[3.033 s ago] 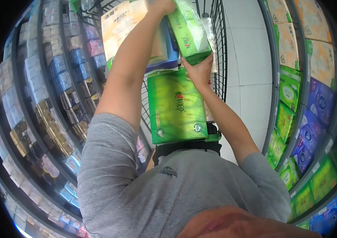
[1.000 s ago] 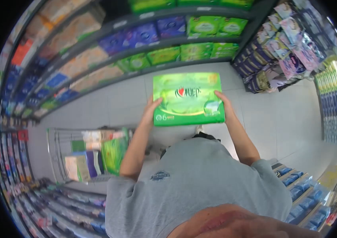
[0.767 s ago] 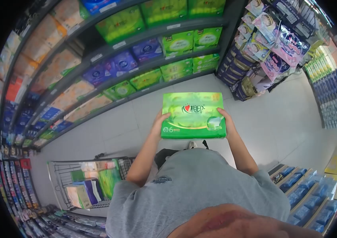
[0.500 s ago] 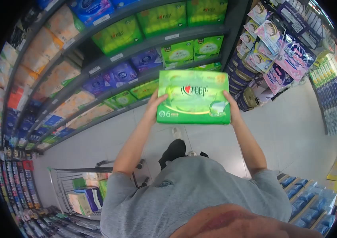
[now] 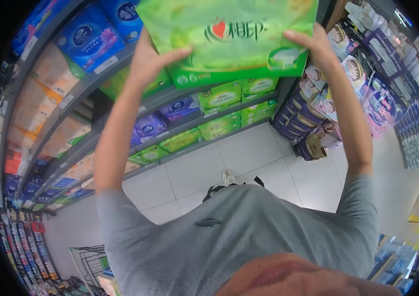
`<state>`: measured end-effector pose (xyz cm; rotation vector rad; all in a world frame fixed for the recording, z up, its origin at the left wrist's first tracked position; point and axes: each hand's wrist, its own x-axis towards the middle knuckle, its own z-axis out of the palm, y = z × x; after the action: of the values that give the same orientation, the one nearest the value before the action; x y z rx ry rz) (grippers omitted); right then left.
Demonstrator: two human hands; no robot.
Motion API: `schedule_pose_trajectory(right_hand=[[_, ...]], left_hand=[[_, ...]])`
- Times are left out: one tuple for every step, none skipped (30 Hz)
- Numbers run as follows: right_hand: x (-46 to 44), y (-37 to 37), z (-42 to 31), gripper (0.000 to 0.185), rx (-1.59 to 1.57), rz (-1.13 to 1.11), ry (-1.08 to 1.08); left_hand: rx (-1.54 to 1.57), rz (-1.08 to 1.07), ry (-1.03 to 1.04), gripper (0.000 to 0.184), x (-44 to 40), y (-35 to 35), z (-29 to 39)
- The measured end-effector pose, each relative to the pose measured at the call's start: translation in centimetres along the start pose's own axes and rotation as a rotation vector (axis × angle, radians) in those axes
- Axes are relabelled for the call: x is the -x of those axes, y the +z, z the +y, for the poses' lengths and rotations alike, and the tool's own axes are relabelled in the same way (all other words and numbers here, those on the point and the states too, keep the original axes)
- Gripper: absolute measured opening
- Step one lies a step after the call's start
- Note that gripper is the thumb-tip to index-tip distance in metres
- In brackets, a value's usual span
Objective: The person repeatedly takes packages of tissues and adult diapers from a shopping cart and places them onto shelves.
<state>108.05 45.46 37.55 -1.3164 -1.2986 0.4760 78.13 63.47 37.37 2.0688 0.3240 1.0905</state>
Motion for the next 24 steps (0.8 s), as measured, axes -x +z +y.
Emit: schedule_pose_trajectory(right_hand=[[-2.2,-0.6,1.1,0.061,0.009,0.037,-0.036],[-4.3,-1.6,1.5,0.060,0.128,0.004,-0.091],[-6.2,-2.1,1.9,0.058,0.195,-0.017,-0.107],[-7.7,-2.4,2.0,0.056,0.263,-0.037,-0.124],[-8.0,0.0,-1.1,0.055,-0.066,-0.014,-0.174],[-9.4,-0.2,-1.4,0.062,0.017,-0.022,-0.201],[-11.5,-0.2,-1.4,0.062,0.105,-0.011,-0.194],[-13.1,-0.3,-1.8,0.061,0.199,0.000,-0.193],[-14.8,-0.7,-1.3,0.061,0.255,-0.031,-0.197],[-16.2,-0.8,-0.8,0.061,0.251,-0.035,-0.195],[-17.4,-0.8,-0.4,0.061,0.254,-0.019,-0.159],[-18.4,-0.8,-0.1,0.061,0.257,-0.003,-0.122],[-19.2,-0.8,0.4,0.059,0.231,-0.010,-0.112],[-20.2,-1.2,1.2,0.059,0.231,-0.014,-0.118],[-21.2,-1.3,1.8,0.057,0.256,-0.013,-0.146],[-21.9,-1.5,2.2,0.056,0.280,-0.012,-0.174],[-22.5,-1.7,2.7,0.052,0.278,-0.012,-0.179],[-23.0,-2.0,2.9,0.052,0.274,-0.020,-0.181],[-23.5,-2.2,3.3,0.050,0.296,-0.033,-0.179],[-24.0,-2.3,3.8,0.048,0.317,-0.047,-0.177],[-24.4,-2.4,4.4,0.048,0.311,-0.060,-0.175],[-24.9,-2.5,5.1,0.047,0.297,-0.075,-0.190],[-25.3,-2.7,5.6,0.045,0.286,-0.086,-0.207],[-25.5,-2.8,6.1,0.045,0.284,-0.090,-0.206]], left_hand=[[-0.009,-0.005,0.020,0.080,-1.9,-0.8,-0.6],[-0.061,0.010,0.029,0.075,-3.3,-1.6,-0.8],[-0.097,0.029,0.073,0.081,-4.6,-2.0,-0.4],[-0.133,0.048,0.120,0.086,-5.8,-2.3,-0.4],[-0.124,0.060,0.164,0.087,-7.2,-2.6,-1.1],[-0.126,0.058,0.157,0.087,-8.5,-2.8,-1.8],[-0.123,0.048,0.160,0.084,-10.2,-2.9,-2.9],[-0.118,0.043,0.169,0.080,-11.1,-3.1,-3.2],[-0.035,0.050,0.082,0.075,-11.6,-2.6,-2.7],[-0.037,0.051,0.078,0.075,-12.2,-2.5,-3.3],[-0.043,0.066,0.073,0.074,-13.0,-2.5,-4.0],[-0.048,0.082,0.069,0.073,-13.8,-2.4,-4.8],[-0.050,0.085,0.069,0.073,-14.5,-2.4,-5.6],[-0.123,0.106,0.138,0.073,-15.3,-2.5,-6.6],[-0.197,0.126,0.206,0.073,-15.7,-2.3,-6.8],[-0.200,0.132,0.205,0.073,-16.1,-2.2,-7.1],[-0.272,0.167,0.178,0.071,-16.3,-2.1,-7.3],[-0.345,0.202,0.150,0.069,-16.4,-1.8,-7.5],[-0.351,0.208,0.143,0.069,-16.7,-1.7,-8.0],[-0.401,0.185,0.202,0.067,-17.2,-1.6,-8.7],[-0.450,0.159,0.258,0.065,-17.5,-1.4,-9.4],[-0.454,0.161,0.247,0.065,-17.6,-1.2,-10.2],[-0.365,0.170,0.217,0.063,-17.8,-0.8,-10.9],[-0.275,0.178,0.188,0.061,-17.9,-0.3,-11.1]])
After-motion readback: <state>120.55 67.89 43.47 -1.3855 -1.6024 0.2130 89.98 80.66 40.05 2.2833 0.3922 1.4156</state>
